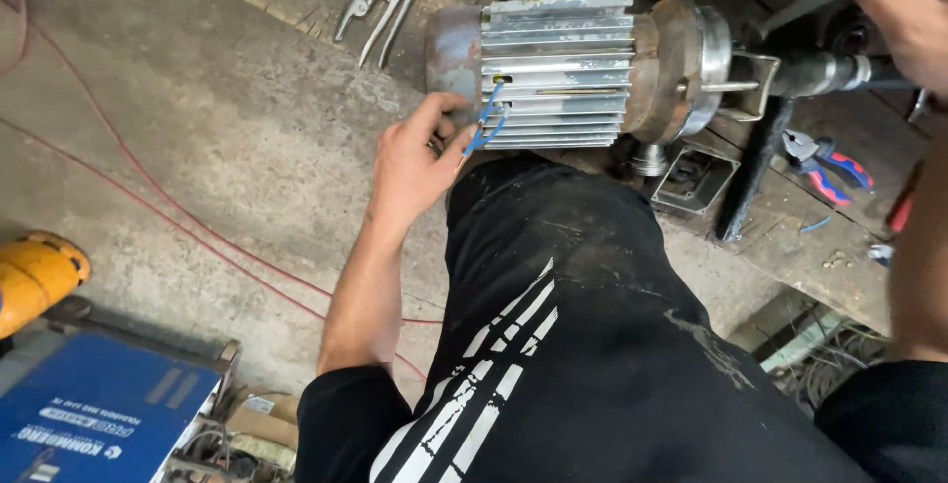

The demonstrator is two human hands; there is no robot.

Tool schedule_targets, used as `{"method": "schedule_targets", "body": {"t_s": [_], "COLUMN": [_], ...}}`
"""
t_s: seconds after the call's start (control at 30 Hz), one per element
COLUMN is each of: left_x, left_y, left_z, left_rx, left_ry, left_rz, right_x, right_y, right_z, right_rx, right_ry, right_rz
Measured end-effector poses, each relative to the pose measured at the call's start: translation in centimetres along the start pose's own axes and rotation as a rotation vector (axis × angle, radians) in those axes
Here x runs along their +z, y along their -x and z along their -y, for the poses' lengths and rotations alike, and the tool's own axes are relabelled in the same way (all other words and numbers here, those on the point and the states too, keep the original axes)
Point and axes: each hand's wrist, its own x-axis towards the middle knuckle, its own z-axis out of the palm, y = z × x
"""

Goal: The person works on a motor assembly, using a screwdriver to adjust components on the finned casing. They then use a hammer to tap the side of the motor repeatedly. Finally, the person uses pliers to manipulate a small metal part near the motor.

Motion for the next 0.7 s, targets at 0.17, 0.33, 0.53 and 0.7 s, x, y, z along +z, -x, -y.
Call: {"method": "schedule_targets", "body": {"t_s": [0.17,0.33,0.53,0.7], "left_x": [-0.6,-0.5,0.2,0.3], "left_y": [-0.3,-0.3,0.7,1.2], "left_z": [-0.8,-0.6,-0.1,-0.7], "left_rx": [-0.083,-0.032,-0.007,-0.061], "left_ry": [0.038,0.030,0.090,0.111], "left_rz": [0.034,0.011,-0.014,-0.027], "right_x": [7.2,14.6,19.9,21.1], "right_y": [4.1,3.2,0.5,-0.5], "right_z": [14.7,28.4,30.5,30.8], "right_rx": [-0.482,-0.829,-0.996,-0.994], "right_ry": [0.119,-0.063,0.105,0.146], "right_rz": [-0.299,0.099,0.057,0.054]}}
